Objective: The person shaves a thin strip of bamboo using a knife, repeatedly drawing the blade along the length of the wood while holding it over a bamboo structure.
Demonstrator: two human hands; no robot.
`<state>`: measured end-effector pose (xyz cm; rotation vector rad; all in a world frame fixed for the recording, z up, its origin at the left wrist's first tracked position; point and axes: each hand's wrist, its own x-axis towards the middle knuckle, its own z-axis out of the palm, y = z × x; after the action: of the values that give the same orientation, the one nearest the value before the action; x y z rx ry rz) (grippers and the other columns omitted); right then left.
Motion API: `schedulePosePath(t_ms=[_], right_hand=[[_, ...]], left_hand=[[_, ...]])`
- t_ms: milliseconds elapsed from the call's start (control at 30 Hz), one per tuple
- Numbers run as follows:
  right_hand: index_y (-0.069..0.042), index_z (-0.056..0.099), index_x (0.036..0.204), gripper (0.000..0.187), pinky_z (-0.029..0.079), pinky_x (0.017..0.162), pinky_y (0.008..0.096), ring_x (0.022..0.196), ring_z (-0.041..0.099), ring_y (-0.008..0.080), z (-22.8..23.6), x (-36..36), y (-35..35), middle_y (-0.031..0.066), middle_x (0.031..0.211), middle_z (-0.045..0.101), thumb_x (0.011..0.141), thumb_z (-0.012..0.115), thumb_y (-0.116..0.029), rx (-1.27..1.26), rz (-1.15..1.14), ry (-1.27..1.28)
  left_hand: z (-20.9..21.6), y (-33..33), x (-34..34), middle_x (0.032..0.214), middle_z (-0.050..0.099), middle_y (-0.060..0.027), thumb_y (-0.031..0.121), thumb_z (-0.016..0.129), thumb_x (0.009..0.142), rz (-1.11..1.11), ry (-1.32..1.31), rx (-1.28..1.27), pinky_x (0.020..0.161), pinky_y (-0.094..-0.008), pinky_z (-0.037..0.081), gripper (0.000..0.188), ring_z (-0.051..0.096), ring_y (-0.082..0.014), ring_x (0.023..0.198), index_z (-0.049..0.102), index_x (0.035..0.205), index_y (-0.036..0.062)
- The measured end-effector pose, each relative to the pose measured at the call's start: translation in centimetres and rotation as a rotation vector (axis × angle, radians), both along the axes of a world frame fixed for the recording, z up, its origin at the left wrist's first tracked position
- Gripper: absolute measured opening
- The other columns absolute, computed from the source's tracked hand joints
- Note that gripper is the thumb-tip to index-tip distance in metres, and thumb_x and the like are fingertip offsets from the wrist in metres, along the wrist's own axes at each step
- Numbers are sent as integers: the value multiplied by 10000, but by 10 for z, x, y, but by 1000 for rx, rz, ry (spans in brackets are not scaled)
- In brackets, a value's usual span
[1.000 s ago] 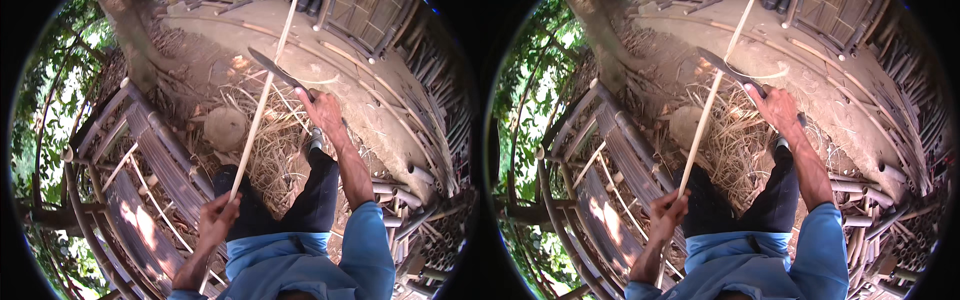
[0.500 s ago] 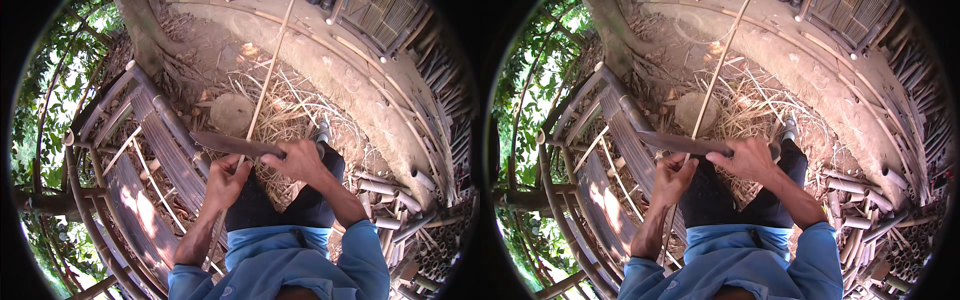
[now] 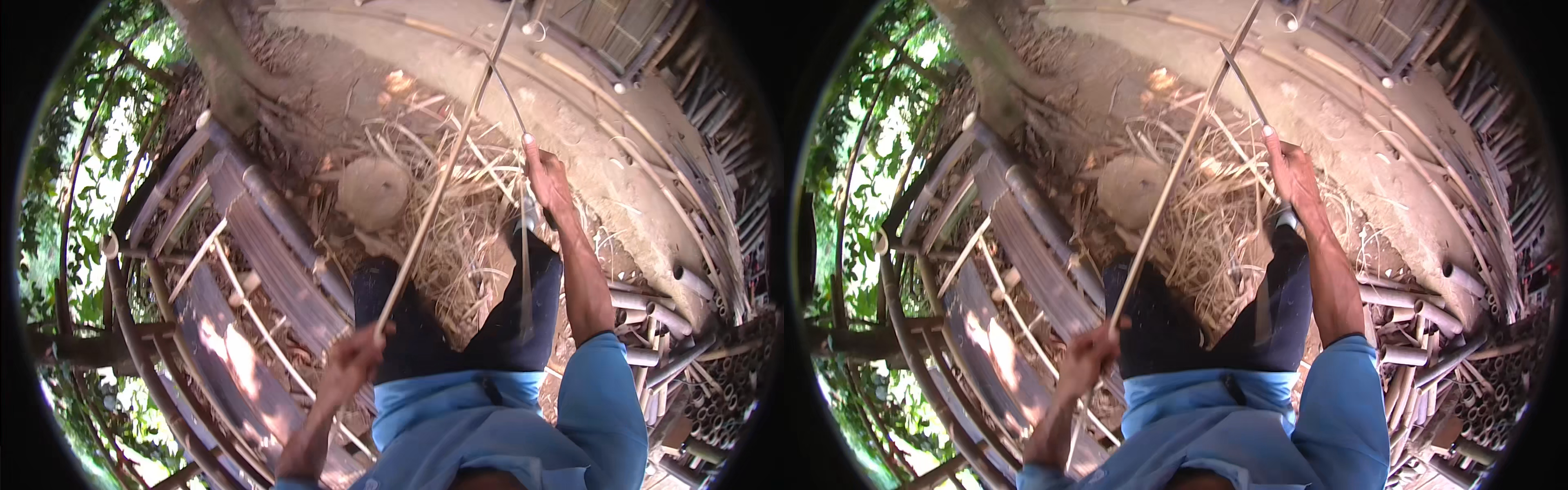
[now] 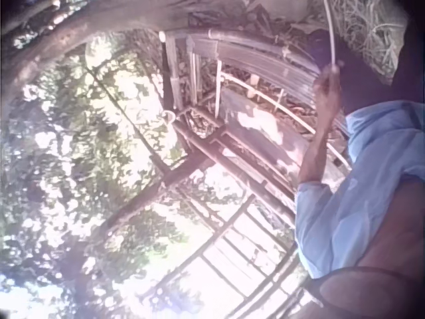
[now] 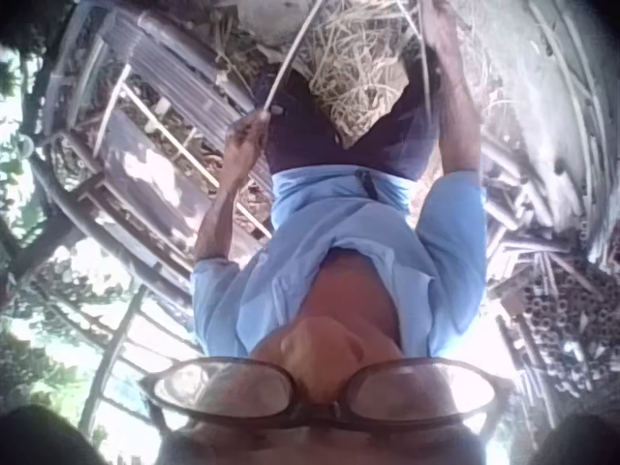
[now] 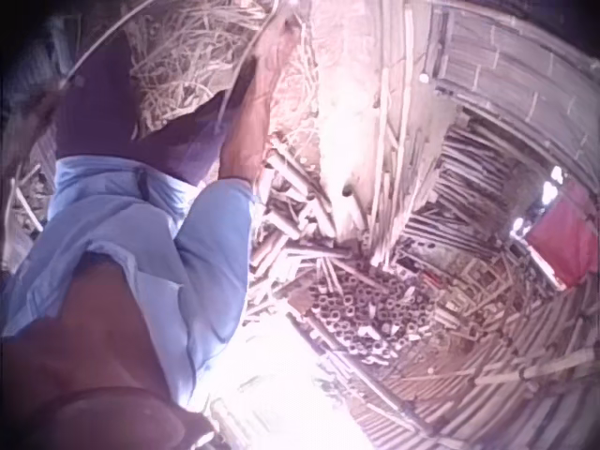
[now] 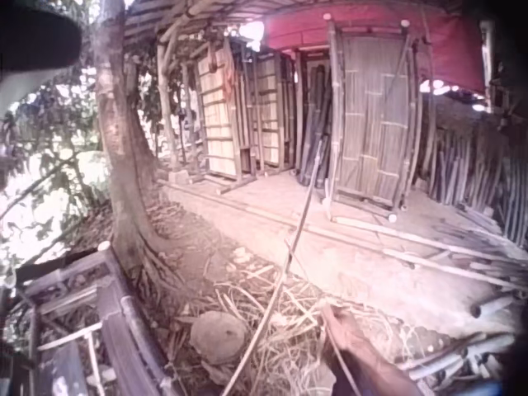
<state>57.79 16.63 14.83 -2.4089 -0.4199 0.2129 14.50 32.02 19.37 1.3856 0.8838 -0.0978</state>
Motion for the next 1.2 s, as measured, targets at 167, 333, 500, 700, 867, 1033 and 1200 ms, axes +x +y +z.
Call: schedulePosePath(t_ms=[167, 333, 500, 700, 867, 1033, 1200], right_hand=[[-35, 672, 1215, 709, 442, 502, 337, 529, 528, 104, 3, -141, 46, 1, 636, 531, 979, 522, -686, 570, 244, 567], [-28, 698, 1161, 391, 409, 465, 316, 536, 538, 99, 4, -134, 81, 17, 682, 623, 941, 764, -344, 761, 283, 523], [12, 715, 1090, 682, 507, 628, 410, 625, 623, 189, 10, -94, 78, 63, 655, 630, 946, 623, -648, 422, 357, 74], [-62, 680, 941, 657, 521, 579, 491, 558, 666, 333, -7, -149, 22, 134, 558, 606, 937, 563, -708, -42, 506, 5], [-65, 691, 784, 583, 521, 536, 472, 565, 666, 375, 0, -198, 14, 161, 589, 629, 894, 668, -638, -80, 778, -301], [-108, 771, 806, 650, 528, 519, 464, 536, 667, 360, -8, -156, 14, 157, 549, 621, 868, 621, -737, -117, 502, -185], [-71, 766, 813, 713, 520, 509, 461, 509, 656, 330, 3, -167, 20, 150, 546, 617, 913, 551, -744, -139, 768, -364]], left_hand=[[-26, 14, 48, 569, 483, 50, 272, 598, 1055, -25, -214, 360, 497, -241, 343, 333, 459, -35, 551, 729, 1186, -4], [-20, 8, 70, 659, 575, 42, 218, 614, 1043, -21, -324, 139, 479, -214, 317, 311, 445, -18, 530, 677, 1256, 1], [-36, 10, 63, 675, 574, 61, 175, 645, 1015, 72, -369, 126, 480, -212, 283, 262, 417, -5, 535, 701, 1196, -7], [-31, 13, 68, 690, 544, 58, 120, 654, 978, 91, -282, 335, 542, -244, 338, 202, 421, -28, 618, 747, 1097, -13], [-36, 12, 57, 704, 570, 43, 120, 658, 980, 110, -345, 305, 550, -248, 362, 206, 451, -34, 632, 737, 1094, -33], [-24, -2, 50, 696, 552, 50, 130, 660, 986, 101, -281, 231, 550, -245, 351, 229, 451, -36, 639, 719, 1127, -40], [-19, -2, 20, 711, 550, 84, 143, 713, 966, 58, -186, 347, 520, -223, 292, 228, 412, -9, 610, 725, 1115, -29]])
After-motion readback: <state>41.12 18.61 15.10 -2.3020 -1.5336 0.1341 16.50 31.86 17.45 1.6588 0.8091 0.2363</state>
